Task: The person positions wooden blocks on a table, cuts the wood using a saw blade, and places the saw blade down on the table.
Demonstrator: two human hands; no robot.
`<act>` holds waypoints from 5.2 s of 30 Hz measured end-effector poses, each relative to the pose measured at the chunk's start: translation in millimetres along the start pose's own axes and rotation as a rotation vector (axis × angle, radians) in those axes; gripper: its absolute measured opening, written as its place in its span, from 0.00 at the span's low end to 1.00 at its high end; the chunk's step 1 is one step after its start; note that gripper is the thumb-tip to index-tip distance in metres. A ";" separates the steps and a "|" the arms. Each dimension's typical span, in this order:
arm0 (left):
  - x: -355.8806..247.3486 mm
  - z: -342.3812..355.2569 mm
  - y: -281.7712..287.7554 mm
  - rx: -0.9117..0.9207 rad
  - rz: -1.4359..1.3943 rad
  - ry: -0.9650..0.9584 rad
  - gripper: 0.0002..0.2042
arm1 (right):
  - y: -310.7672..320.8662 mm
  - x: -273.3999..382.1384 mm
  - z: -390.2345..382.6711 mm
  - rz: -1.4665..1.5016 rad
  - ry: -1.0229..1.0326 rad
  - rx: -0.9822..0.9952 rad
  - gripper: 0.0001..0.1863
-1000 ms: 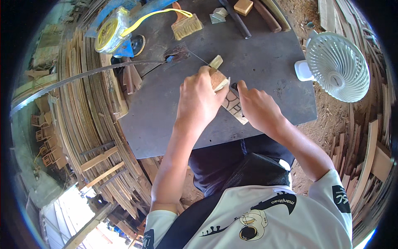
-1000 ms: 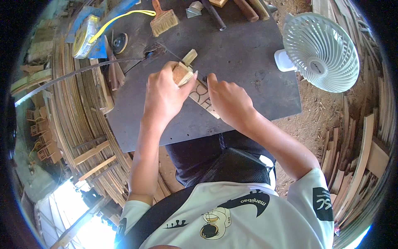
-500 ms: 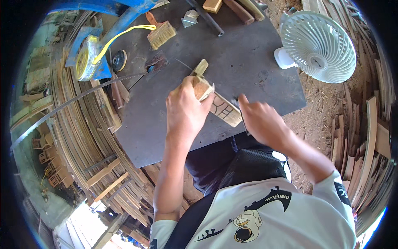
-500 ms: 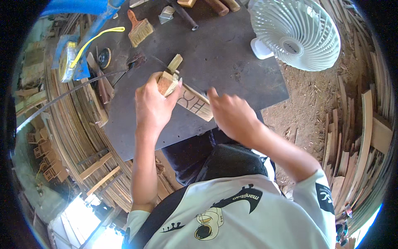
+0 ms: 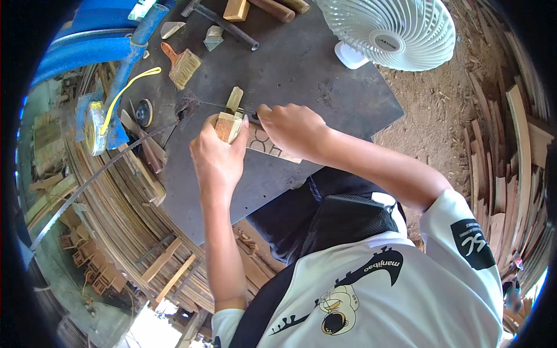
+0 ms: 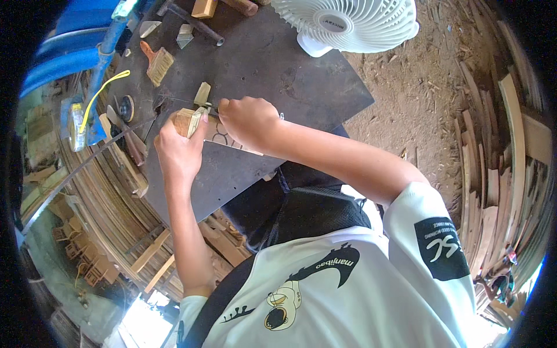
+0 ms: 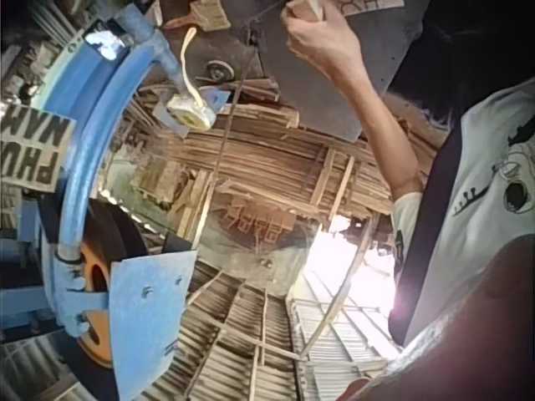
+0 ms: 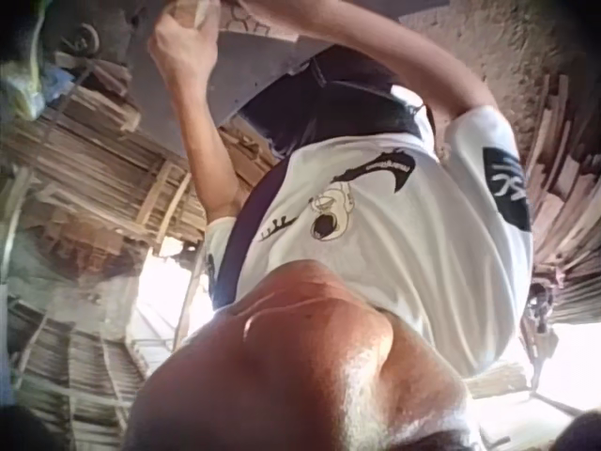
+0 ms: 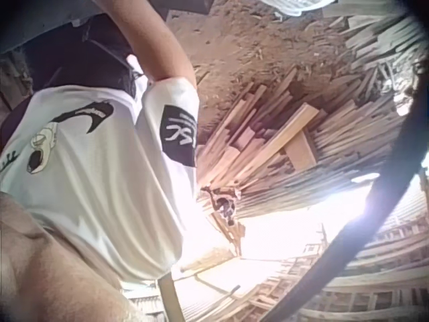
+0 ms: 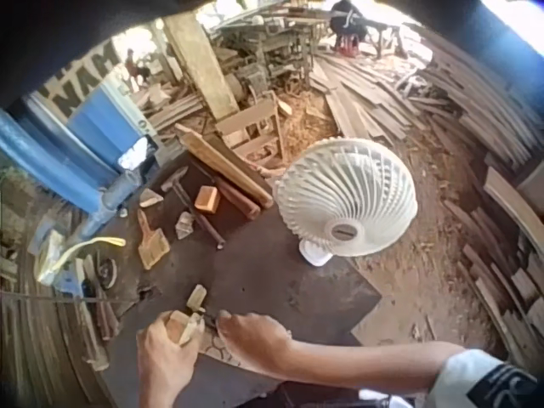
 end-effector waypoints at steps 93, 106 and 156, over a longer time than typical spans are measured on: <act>-16.0 -11.9 -11.9 -0.056 0.001 -0.259 0.05 | 27.9 -18.5 -25.3 -0.129 0.035 0.100 0.08; 67.9 -17.9 23.8 -0.236 0.008 -0.131 0.06 | -3.2 20.2 -15.0 -0.123 0.239 0.153 0.12; 135.6 -29.4 -43.8 -0.998 -0.587 -0.113 0.37 | -21.3 34.2 -20.7 -0.150 0.390 -0.218 0.17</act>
Point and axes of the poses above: each hand's wrist, its own z-axis towards the middle knuckle, its own y-axis out of the back of the hand, x = y × z, the point moved 6 cm from there along z, towards the middle knuckle, and after that the axes turned 3 degrees about y, right-handed, at the moved point
